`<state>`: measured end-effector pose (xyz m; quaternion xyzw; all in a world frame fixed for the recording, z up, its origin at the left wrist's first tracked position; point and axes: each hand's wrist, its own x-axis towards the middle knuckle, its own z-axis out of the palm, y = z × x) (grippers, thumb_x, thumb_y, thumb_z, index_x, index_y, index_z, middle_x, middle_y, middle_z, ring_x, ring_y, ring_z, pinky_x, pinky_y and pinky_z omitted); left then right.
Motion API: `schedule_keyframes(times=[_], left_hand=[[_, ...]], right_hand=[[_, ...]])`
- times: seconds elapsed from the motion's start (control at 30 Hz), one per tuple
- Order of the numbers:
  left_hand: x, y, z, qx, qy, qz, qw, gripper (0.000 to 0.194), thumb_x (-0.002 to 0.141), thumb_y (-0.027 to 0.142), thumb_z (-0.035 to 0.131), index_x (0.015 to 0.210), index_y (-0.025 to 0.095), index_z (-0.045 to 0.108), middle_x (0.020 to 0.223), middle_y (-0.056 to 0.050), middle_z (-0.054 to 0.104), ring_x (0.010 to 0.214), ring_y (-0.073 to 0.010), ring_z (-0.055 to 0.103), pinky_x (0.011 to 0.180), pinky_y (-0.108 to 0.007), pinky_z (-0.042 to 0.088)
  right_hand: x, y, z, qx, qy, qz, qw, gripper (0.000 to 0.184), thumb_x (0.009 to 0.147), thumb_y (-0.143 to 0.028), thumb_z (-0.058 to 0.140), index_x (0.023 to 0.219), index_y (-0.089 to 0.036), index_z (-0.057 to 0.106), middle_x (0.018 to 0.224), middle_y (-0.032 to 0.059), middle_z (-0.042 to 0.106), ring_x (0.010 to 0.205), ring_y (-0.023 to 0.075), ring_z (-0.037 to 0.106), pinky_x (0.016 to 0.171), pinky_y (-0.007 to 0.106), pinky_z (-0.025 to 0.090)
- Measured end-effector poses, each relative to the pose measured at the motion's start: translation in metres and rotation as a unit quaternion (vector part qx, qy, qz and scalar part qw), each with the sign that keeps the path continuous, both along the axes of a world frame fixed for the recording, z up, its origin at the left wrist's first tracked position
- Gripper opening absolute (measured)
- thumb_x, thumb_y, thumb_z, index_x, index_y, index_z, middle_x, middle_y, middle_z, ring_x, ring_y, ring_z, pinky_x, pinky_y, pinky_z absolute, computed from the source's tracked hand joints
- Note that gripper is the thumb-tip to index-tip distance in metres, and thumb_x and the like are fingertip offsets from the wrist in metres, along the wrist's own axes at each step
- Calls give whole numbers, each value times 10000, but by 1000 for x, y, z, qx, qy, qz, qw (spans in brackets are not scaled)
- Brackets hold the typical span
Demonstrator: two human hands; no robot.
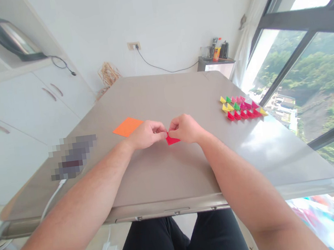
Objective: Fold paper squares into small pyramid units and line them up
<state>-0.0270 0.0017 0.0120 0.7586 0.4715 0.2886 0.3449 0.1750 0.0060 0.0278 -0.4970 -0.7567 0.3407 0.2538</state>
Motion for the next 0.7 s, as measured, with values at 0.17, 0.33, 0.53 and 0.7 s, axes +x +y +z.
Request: schedule_keyframes(times=[0.17,0.33,0.53,0.7], left_hand=[[2,-4,2,26,55,-32,998,118,734,352,691,700,255,750,718,-11,732,621,-175,636,534,-260,429],[3,-6,1,28,64,-47,996,77,669,346,758,702,277,766,675,2,712,581,-173,627,497,-255,410],[5,-6,0,4,100,-45,994,88,688,342,723,644,266,729,645,-5,700,566,-178,622,482,-267,394],[6,-6,-4,31,74,-47,996,95,700,293,678,626,256,726,623,-3,683,539,-158,583,470,-259,369]], right_hand=[[0,1,-1,10,-64,43,997,68,634,-239,624,577,-212,649,548,-40,580,517,107,449,464,254,323],[0,-2,2,6,-65,70,995,80,624,-230,630,544,-219,631,527,-47,559,505,105,421,450,252,299],[0,-3,4,-4,-67,74,995,73,616,-205,612,563,-225,658,548,-40,606,511,110,449,453,252,317],[0,-3,2,-4,-70,75,995,77,628,-211,613,561,-226,649,539,-45,599,506,107,442,454,254,308]])
